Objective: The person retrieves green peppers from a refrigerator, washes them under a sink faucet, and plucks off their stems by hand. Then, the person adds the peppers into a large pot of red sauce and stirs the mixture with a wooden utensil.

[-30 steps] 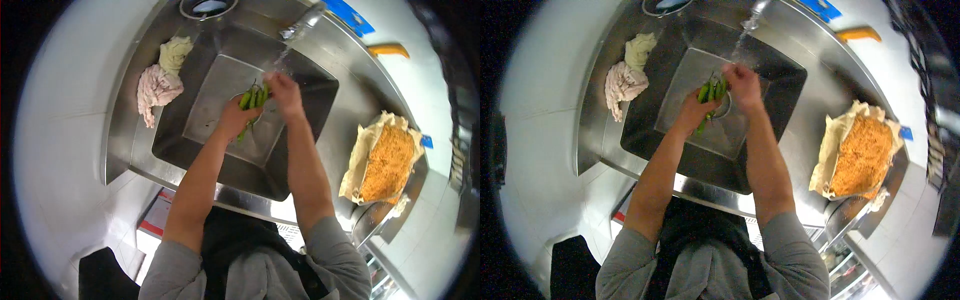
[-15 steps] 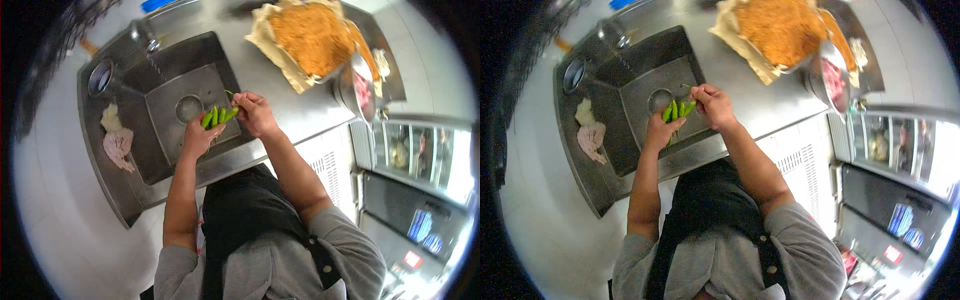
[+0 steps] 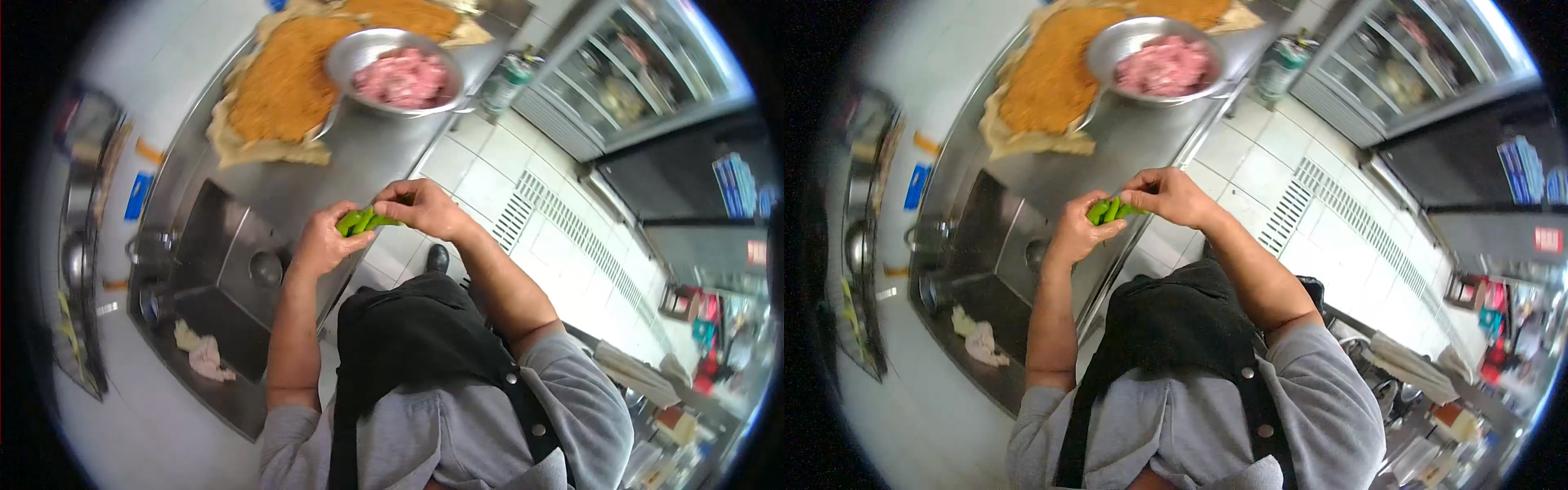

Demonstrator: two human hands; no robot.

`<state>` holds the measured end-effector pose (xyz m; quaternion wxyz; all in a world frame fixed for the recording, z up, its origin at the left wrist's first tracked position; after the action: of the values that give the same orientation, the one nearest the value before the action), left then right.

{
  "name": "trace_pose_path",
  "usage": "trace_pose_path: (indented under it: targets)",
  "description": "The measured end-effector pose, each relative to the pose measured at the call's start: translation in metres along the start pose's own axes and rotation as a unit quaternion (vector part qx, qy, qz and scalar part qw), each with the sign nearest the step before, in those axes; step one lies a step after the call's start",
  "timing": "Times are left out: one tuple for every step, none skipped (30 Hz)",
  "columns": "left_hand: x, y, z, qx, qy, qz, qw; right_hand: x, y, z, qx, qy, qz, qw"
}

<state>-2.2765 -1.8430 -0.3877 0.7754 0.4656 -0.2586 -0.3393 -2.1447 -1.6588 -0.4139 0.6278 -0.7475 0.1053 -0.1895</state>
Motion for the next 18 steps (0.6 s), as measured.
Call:
trace_pose_path:
  targets:
    - [-0.015,0.018,-0.025,-0.038,-0.015,-0.042,0.998,0.011,-0.004,0.031,0.026,0.012,-0.023,0.999]
    - [-0.029,0.036,-0.05,-0.074,-0.028,-0.087,0.993,0.024,-0.01,0.066,0.052,0.025,-0.045,0.997]
    - [-0.045,0.053,-0.076,-0.108,-0.04,-0.134,0.984,0.036,-0.017,0.099,0.077,0.037,-0.068,0.994]
    - [-0.058,0.07,-0.103,-0.092,-0.077,-0.125,0.985,0.052,-0.027,0.128,0.07,0.058,-0.078,0.993]
    - [-0.068,0.082,-0.13,-0.089,-0.103,-0.13,0.982,0.07,-0.026,0.154,0.049,0.074,-0.074,0.993]
    - [-0.078,0.094,-0.157,-0.086,-0.131,-0.136,0.978,0.087,-0.025,0.179,0.028,0.091,-0.07,0.993]
    - [-0.09,0.106,-0.182,-0.082,-0.155,-0.144,0.974,0.103,-0.026,0.202,0.012,0.108,-0.062,0.992]
    - [-0.101,0.118,-0.206,-0.06,-0.202,-0.125,0.97,0.119,-0.029,0.221,0.026,0.134,-0.052,0.989]
    - [-0.11,0.13,-0.231,-0.04,-0.248,-0.103,0.962,0.136,-0.029,0.241,-0.02,0.16,-0.046,0.986]
    - [-0.116,0.142,-0.255,-0.021,-0.292,-0.08,0.953,0.152,-0.028,0.259,-0.066,0.185,-0.04,0.98]
    - [-0.124,0.151,-0.278,0.009,-0.322,-0.073,0.944,0.167,-0.027,0.276,-0.111,0.207,-0.031,0.972]
    - [-0.132,0.157,-0.301,0.037,-0.351,-0.065,0.933,0.181,-0.027,0.29,-0.14,0.228,-0.014,0.963]
    - [-0.138,0.165,-0.321,0.063,-0.381,-0.056,0.921,0.194,-0.025,0.301,-0.186,0.253,0.0,0.949]
    - [-0.141,0.183,-0.339,0.057,-0.419,-0.005,0.906,0.206,-0.024,0.31,-0.232,0.277,0.017,0.932]
    - [-0.147,0.19,-0.355,0.055,-0.442,-0.023,0.895,0.213,-0.02,0.316,-0.278,0.301,0.033,0.912]
    - [-0.152,0.198,-0.376,0.052,-0.466,-0.041,0.882,0.223,-0.015,0.327,-0.291,0.321,0.055,0.9]
    - [-0.156,0.206,-0.396,0.051,-0.489,-0.057,0.869,0.233,-0.015,0.337,-0.3,0.35,0.066,0.885]
    - [-0.161,0.213,-0.414,0.05,-0.51,-0.023,0.858,0.241,-0.017,0.347,-0.308,0.379,0.076,0.869]
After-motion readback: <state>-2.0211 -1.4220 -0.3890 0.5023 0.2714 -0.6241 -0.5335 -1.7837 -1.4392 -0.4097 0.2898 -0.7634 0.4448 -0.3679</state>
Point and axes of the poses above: each hand's wrist, its own x-axis away from the middle knuckle, its own z-axis out of the back of the hand, y = z × x, the point moved 2 cm from there along -x, towards the middle knuckle, and after that the axes turned 11 degrees about y, right-handed, at the moved point
